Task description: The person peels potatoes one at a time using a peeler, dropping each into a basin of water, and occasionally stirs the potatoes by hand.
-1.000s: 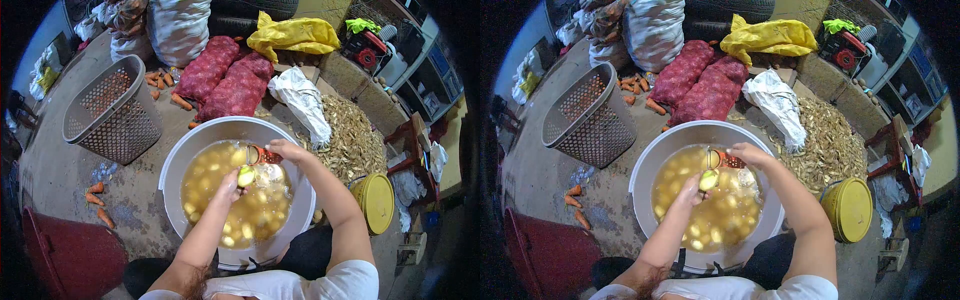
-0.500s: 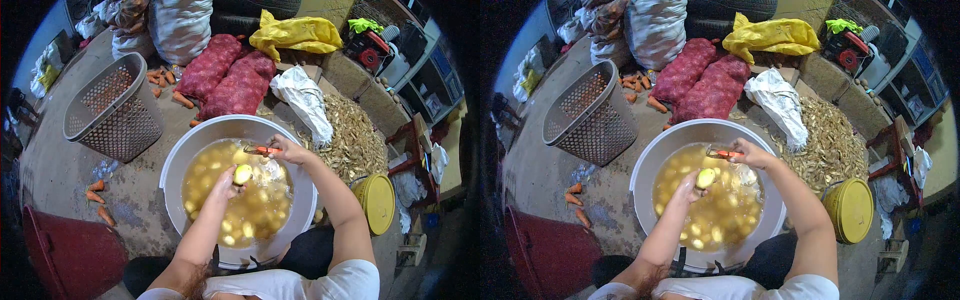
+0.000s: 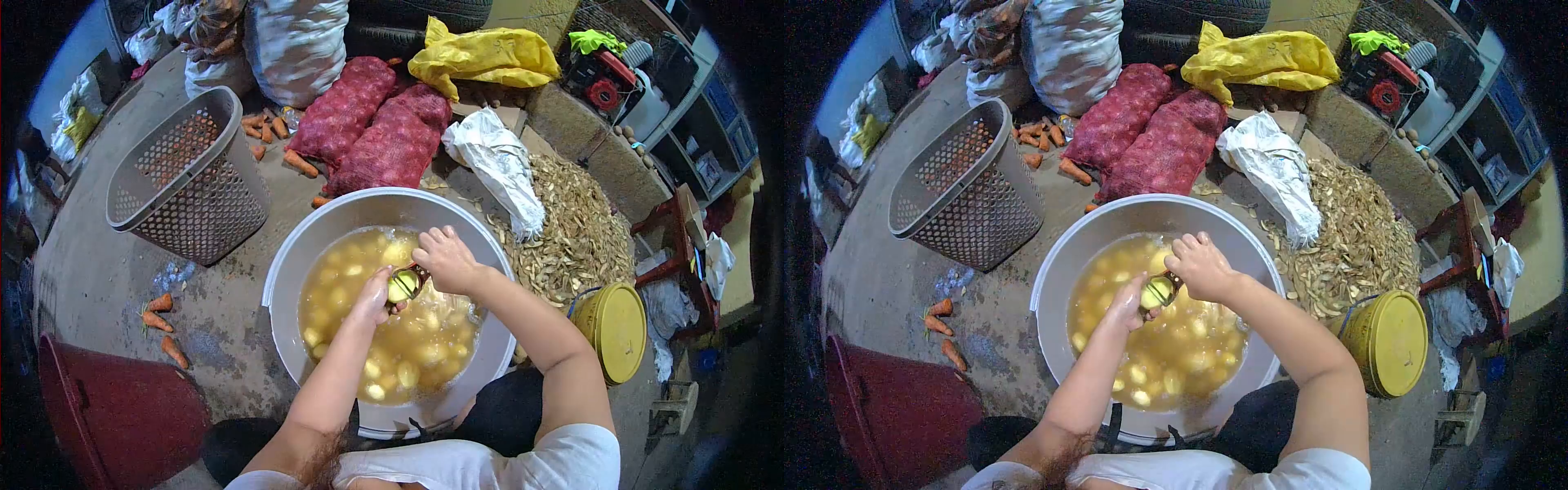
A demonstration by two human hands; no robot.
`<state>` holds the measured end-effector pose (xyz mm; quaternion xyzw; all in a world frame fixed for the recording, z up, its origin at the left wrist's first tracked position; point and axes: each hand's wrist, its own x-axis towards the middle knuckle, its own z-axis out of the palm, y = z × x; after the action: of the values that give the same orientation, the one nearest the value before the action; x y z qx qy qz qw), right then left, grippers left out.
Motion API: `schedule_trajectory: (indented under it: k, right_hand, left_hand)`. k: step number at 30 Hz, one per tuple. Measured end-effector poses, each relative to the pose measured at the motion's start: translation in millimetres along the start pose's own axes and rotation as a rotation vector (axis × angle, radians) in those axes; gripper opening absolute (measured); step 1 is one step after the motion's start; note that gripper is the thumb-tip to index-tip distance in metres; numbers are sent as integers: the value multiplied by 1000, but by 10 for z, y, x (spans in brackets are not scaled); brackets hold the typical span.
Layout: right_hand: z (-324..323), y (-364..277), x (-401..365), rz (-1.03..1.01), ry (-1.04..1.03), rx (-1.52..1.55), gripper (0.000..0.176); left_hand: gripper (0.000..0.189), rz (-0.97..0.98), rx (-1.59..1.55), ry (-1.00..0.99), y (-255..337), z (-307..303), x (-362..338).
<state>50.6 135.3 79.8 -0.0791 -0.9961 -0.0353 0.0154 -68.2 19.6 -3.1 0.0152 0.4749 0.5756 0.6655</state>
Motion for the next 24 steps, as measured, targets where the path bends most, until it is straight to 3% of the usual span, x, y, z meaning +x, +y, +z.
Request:
schedule_trajectory:
  k: [9,13,15,16,18,22,24]
  right_hand:
    - [310,177,-98,10,105,12,13]
    - [438,440,-234,121,-8,-109,18]
    - [500,642,-386,295,-68,-140,23]
    - [476,677,-421,291,-67,-139,23]
    - [443,728,-500,525,-70,-64,25]
    - [363,665,-428,468,37,12,25]
    - [296,459,-293,248,159,401,19]
  left_hand:
    - [26,73,112,-73,-72,34,-39]
    - [26,24,73,-90,-30,71,-99]
    - [25,16,67,-173,25,61,-143]
    - [25,19,65,-170,51,59,-152]
    - [29,61,36,-99,66,70,-151]
    - [25,-14,4,-207,2,-103,16]
    - [30,-41,-52,-125,-19,-115,63]
